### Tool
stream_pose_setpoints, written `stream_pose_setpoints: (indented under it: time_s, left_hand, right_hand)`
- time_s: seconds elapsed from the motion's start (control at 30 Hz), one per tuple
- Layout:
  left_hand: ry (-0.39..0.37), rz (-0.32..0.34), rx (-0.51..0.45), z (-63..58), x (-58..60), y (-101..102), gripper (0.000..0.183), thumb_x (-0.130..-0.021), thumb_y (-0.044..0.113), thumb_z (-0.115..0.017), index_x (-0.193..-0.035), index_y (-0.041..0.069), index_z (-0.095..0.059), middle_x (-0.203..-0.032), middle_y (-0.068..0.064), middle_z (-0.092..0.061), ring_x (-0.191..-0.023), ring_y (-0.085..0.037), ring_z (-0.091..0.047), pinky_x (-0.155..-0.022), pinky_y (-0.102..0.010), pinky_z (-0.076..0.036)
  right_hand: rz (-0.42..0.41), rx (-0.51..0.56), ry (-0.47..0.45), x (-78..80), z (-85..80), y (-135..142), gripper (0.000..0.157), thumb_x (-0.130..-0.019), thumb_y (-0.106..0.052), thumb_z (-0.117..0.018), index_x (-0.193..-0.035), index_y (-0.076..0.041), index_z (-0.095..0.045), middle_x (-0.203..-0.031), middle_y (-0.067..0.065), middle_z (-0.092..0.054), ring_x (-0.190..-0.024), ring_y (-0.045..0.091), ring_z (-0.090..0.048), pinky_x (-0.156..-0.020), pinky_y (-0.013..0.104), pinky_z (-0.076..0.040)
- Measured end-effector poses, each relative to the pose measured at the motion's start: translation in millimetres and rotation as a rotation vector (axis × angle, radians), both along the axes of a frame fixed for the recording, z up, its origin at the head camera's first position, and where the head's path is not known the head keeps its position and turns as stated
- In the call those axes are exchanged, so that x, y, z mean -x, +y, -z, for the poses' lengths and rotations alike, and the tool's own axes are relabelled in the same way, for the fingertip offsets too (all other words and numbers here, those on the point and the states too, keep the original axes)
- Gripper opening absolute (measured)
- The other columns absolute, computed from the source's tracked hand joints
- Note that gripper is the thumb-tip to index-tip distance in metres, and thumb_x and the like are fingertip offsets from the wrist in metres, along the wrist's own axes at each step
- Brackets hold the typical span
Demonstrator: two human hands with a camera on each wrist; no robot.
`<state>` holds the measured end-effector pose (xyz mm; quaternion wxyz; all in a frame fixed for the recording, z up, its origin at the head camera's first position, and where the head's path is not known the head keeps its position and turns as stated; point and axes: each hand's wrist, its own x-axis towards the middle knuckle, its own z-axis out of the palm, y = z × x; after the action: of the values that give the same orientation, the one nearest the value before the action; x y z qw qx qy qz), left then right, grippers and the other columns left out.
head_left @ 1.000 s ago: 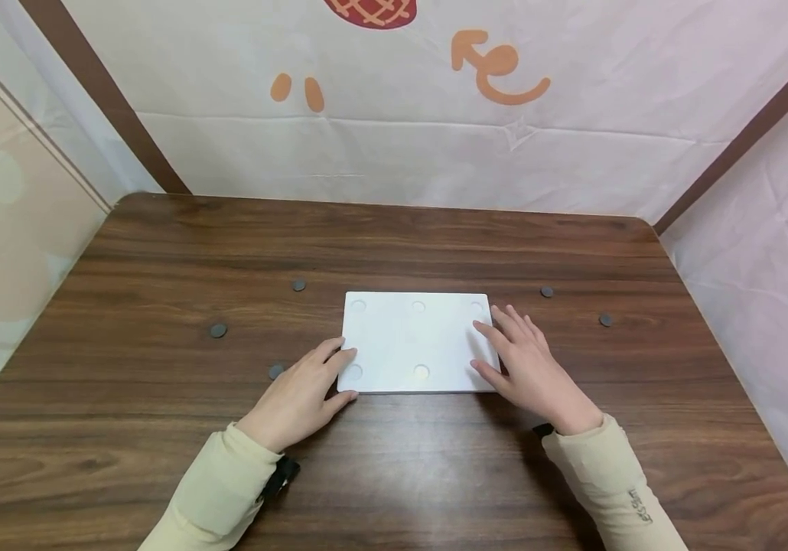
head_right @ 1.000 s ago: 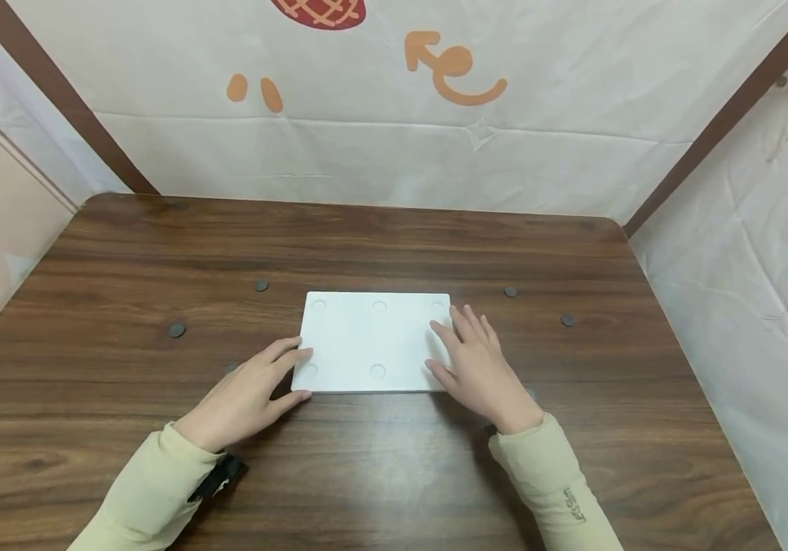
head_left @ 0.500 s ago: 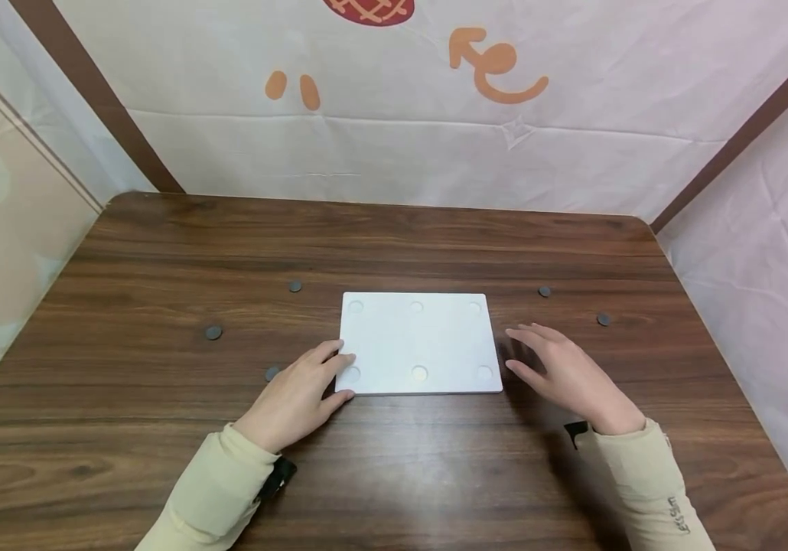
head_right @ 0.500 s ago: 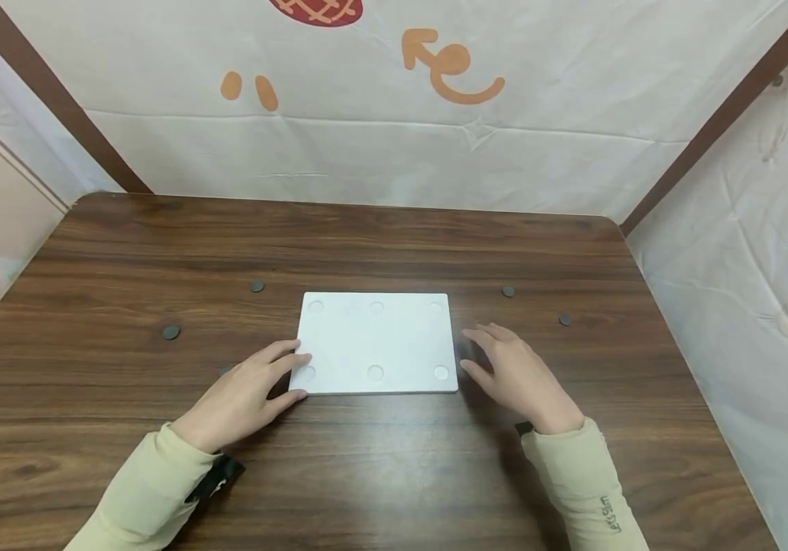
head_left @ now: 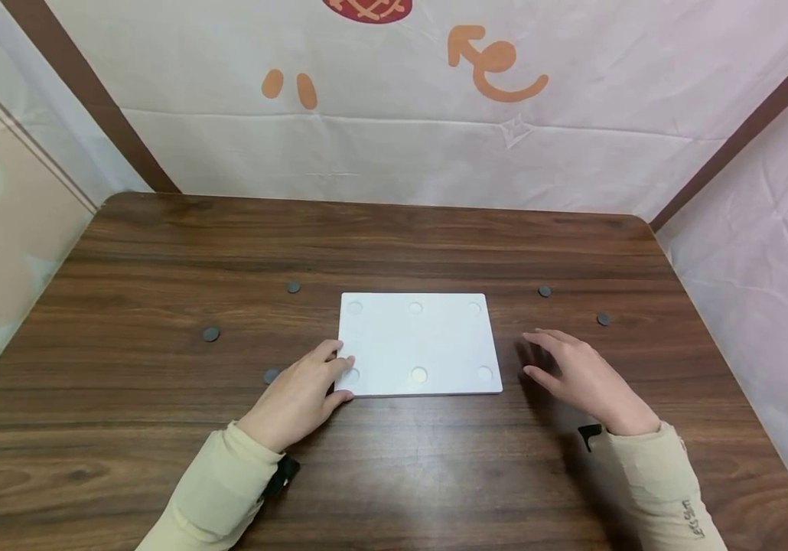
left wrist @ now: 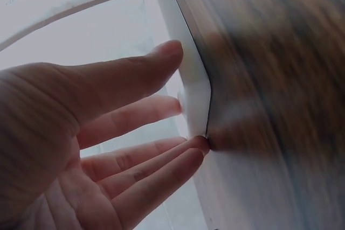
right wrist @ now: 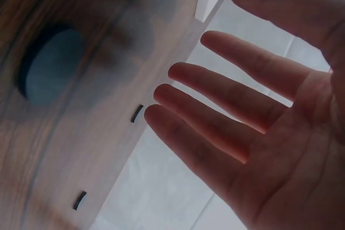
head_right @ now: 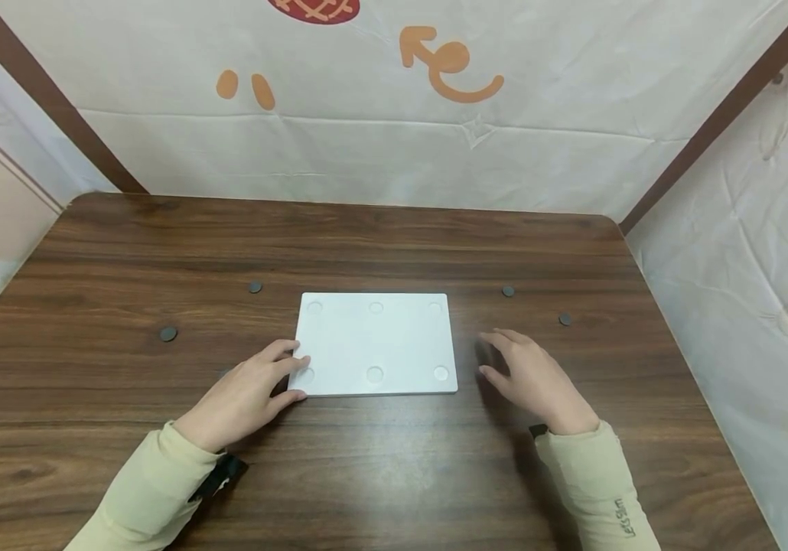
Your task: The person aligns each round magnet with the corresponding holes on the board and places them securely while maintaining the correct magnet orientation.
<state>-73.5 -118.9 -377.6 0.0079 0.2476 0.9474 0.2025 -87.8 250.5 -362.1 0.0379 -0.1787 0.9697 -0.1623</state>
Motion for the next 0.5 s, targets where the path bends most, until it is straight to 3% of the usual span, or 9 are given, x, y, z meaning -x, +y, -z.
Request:
stream_pose_setpoints:
  time_s: [0.23,0.5]
  left_hand:
    - [0.005,0.007,0.016,-1.0,-1.0,2.2,0.04,-0.079,0.011,-0.078,-0.114,-0.005,-0.067,-0.122,-0.021,-0.056,-0.098,-0.028,-0.064,-0.078,-0.037,-0.055]
    - [0.063,0.033,0.039,-0.3,-0.4,4.2,0.038,-0.077,0.011,-0.08,-0.11,-0.005,-0.068,-0.116,-0.021,-0.058,-0.093,-0.028,-0.064,-0.076,-0.036,-0.055]
  right_hand:
    - [0.035,-0.016,-0.019,-4.1,1.2,5.1,0.046,-0.085,-0.016,-0.073,-0.126,-0.001,-0.059,-0.125,0.022,-0.059,-0.112,0.039,-0.058,-0.088,0.054,-0.049]
    - [0.067,-0.045,-0.014,-15.3,0.5,15.5,0.046,-0.083,-0.015,-0.074,-0.124,0.0,-0.06,-0.119,0.019,-0.061,-0.106,0.037,-0.061,-0.085,0.052,-0.05]
